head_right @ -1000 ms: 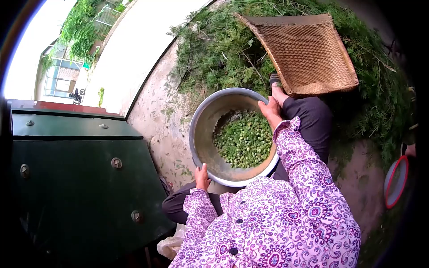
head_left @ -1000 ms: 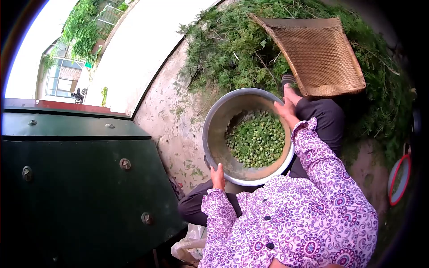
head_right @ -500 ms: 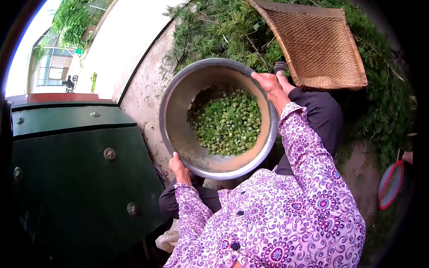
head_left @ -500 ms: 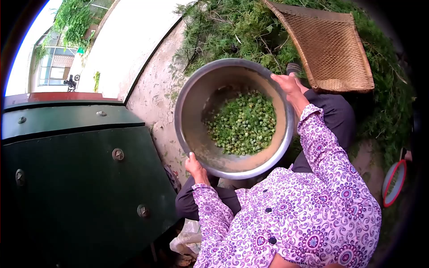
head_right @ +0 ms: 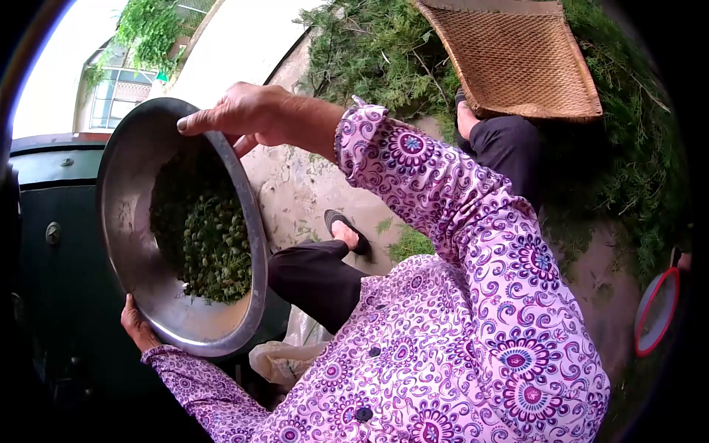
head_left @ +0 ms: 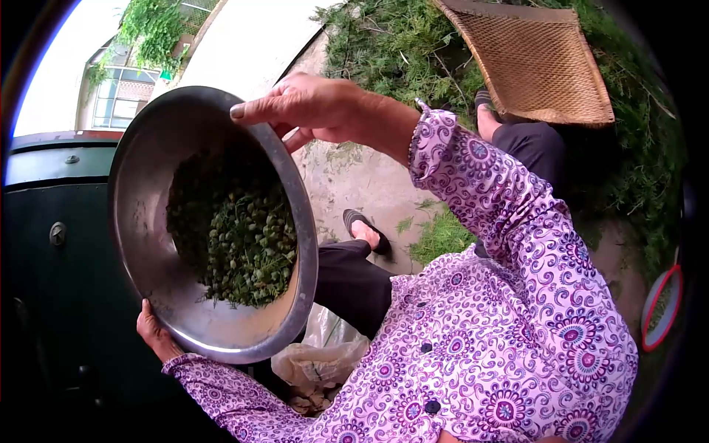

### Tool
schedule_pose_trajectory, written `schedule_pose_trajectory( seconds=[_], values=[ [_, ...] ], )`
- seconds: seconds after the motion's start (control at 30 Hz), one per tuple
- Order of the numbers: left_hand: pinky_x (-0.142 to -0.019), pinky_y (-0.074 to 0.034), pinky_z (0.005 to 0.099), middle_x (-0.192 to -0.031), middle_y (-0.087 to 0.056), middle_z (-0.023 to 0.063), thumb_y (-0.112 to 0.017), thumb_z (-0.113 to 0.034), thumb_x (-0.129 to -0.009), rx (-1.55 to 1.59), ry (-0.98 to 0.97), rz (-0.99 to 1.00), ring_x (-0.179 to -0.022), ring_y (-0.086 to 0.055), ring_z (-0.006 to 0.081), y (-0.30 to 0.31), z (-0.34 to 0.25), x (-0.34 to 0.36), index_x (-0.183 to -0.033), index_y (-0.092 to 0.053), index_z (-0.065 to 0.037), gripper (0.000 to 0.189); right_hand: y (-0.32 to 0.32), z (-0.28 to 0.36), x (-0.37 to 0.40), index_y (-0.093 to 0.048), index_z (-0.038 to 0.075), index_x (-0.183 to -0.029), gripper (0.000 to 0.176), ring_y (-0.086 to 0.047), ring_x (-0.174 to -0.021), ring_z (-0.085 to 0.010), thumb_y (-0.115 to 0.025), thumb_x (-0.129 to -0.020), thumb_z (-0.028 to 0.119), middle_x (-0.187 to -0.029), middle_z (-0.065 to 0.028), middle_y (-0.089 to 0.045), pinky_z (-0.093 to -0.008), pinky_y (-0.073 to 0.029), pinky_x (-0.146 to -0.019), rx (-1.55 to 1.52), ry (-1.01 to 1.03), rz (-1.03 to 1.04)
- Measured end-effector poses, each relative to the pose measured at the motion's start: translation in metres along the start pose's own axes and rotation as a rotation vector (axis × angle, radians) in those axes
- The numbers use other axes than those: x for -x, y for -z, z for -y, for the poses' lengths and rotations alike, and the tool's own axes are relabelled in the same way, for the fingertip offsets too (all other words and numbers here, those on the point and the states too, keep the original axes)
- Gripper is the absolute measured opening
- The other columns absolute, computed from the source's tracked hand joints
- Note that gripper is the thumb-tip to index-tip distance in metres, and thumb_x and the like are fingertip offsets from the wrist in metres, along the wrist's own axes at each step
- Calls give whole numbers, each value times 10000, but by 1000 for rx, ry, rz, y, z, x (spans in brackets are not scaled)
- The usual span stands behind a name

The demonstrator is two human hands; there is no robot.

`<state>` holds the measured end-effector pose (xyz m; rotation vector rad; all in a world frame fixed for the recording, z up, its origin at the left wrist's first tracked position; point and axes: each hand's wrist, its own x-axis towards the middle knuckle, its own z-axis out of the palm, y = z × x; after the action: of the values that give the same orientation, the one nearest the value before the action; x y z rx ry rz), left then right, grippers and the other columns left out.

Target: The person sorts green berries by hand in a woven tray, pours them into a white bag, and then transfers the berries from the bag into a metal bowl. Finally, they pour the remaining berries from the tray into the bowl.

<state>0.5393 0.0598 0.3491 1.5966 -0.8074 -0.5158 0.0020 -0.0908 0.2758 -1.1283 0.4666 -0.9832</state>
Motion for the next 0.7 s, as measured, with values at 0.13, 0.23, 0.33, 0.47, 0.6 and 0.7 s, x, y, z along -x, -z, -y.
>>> schedule_pose_trajectory(
  seconds=[0.13,0.23,0.33,0.47,0.6,0.7],
  values=[
    [-680,-494,315,-847,-632,109,-622,-144,-816,-34,48,-86,-708,-599,201,79,8,54,-878,-613,77,230,-39,-24,-14,-531,-52,-1115,687,-507,-1067,-282,-685,-714,484,-1080,-196,-554,-474,-438,-881,-12,-71,135],
    [-733,-492,294,-900,-628,118,-490,-206,-875,-131,122,-122,-779,-610,199,119,20,93,-949,-586,56,289,-57,-47,-12,-559,-69,-1074,710,-531,-1039,-265,-672,-704,526,-1101,-213,-549,-408,-486,-823,18,-171,246],
    [-691,-493,292,-846,-619,105,-523,-201,-857,-215,61,-257,-730,-597,180,148,49,141,-869,-592,56,266,-65,-72,8,-592,-79,-999,713,-569,-734,-169,-625,-719,576,-832,-111,-581,-303,-503,-659,239,-282,304],
    [-604,-488,304,-729,-591,84,-576,-146,-802,-201,97,-394,-625,-559,172,164,96,206,-716,-572,40,205,-82,-141,34,-605,-37,-778,618,-518,-562,-163,-672,-654,565,-661,-81,-537,-310,-432,-490,187,-419,259],
    [-560,-482,324,-689,-561,86,-570,-79,-768,-187,143,-487,-587,-532,167,123,117,297,-660,-525,41,168,-92,-170,64,-614,-67,-914,700,-573,-676,-200,-648,-653,582,-809,-128,-592,-331,-466,-561,362,-605,315],
    [-624,-492,355,-760,-581,143,-576,-137,-761,-27,145,-645,-635,-563,219,74,103,369,-736,-521,74,220,-100,-191,72,-610,-74,-912,688,-574,-681,-205,-651,-662,566,-825,-134,-597,-338,-463,-564,383,-667,395]
  ],
)
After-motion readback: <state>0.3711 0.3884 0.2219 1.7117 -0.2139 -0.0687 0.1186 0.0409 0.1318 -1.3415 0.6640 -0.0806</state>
